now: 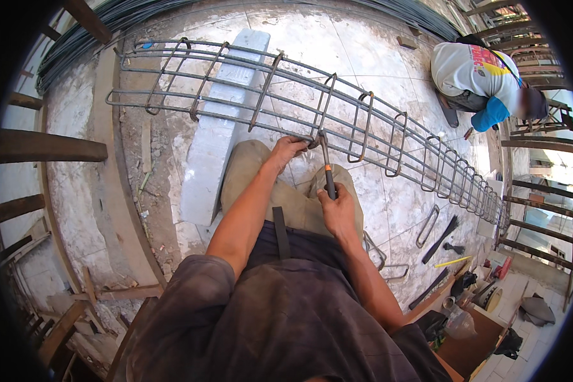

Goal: The person assembles a steel rebar cage by hand and using pliers, securing individual steel wire ties around the intersections of longitudinal and transverse steel bars while working on a tiled floor.

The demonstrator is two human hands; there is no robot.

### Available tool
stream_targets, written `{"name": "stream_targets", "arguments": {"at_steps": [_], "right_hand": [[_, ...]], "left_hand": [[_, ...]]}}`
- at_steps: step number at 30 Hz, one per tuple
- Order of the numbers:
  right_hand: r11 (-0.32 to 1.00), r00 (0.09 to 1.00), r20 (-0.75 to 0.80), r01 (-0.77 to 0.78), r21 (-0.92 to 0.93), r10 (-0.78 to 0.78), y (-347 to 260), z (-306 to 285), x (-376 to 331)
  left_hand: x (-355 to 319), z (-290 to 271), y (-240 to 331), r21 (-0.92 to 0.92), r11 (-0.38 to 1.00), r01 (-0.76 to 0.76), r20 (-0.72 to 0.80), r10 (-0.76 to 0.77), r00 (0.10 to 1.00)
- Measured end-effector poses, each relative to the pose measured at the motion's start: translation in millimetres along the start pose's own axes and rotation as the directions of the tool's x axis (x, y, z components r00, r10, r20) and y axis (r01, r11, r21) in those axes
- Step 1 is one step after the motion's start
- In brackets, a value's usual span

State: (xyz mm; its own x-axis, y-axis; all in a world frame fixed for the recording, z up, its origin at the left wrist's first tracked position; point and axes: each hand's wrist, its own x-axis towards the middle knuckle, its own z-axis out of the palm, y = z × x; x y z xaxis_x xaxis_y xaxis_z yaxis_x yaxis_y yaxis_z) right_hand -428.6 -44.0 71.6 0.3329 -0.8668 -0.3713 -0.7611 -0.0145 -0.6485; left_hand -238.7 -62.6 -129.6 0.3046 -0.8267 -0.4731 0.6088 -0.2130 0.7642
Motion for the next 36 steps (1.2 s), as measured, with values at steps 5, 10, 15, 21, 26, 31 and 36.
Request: {"name": "stream_targets", "arguments": {"at_steps": [5,10,15,21,26,31,36], "right_hand": [[0.981,0.983,0.010,0.184,-0.054,-0.184,-4,13,2],[0.996,0.993,0.114,-0.032,-0.079,0.041,-10,21,6],[0.999,0.990,0.136,-0.047,0.025,0.043,27,10,16],[0.884,0.882,0.457,-0.302,0.356,0.117,22,-19,-8],[0.833,0.848,0.484,-0.419,0.362,0.217,34,-24,-8],[0.765,0.819,0.519,-0.491,0.418,0.242,11,-23,-5],[0.772,0.797,0.540,-0.514,0.373,0.270,-4,-29,-5]], "left_hand": [[1,-8,-2,-0.006,1.000,-0.028,0.012,0.028,1.000],[-2,-2,-5,0.030,0.999,-0.024,0.013,0.023,1.000],[-1,4,0,-0.005,1.000,-0.027,0.004,0.027,1.000],[-23,-1,5,0.202,0.957,-0.209,0.089,0.194,0.977],[-45,27,21,0.547,0.774,-0.320,0.020,0.370,0.929],[-48,20,26,0.582,0.703,-0.408,0.017,0.491,0.871],[-48,19,27,0.599,0.695,-0.397,0.023,0.481,0.877]]}}
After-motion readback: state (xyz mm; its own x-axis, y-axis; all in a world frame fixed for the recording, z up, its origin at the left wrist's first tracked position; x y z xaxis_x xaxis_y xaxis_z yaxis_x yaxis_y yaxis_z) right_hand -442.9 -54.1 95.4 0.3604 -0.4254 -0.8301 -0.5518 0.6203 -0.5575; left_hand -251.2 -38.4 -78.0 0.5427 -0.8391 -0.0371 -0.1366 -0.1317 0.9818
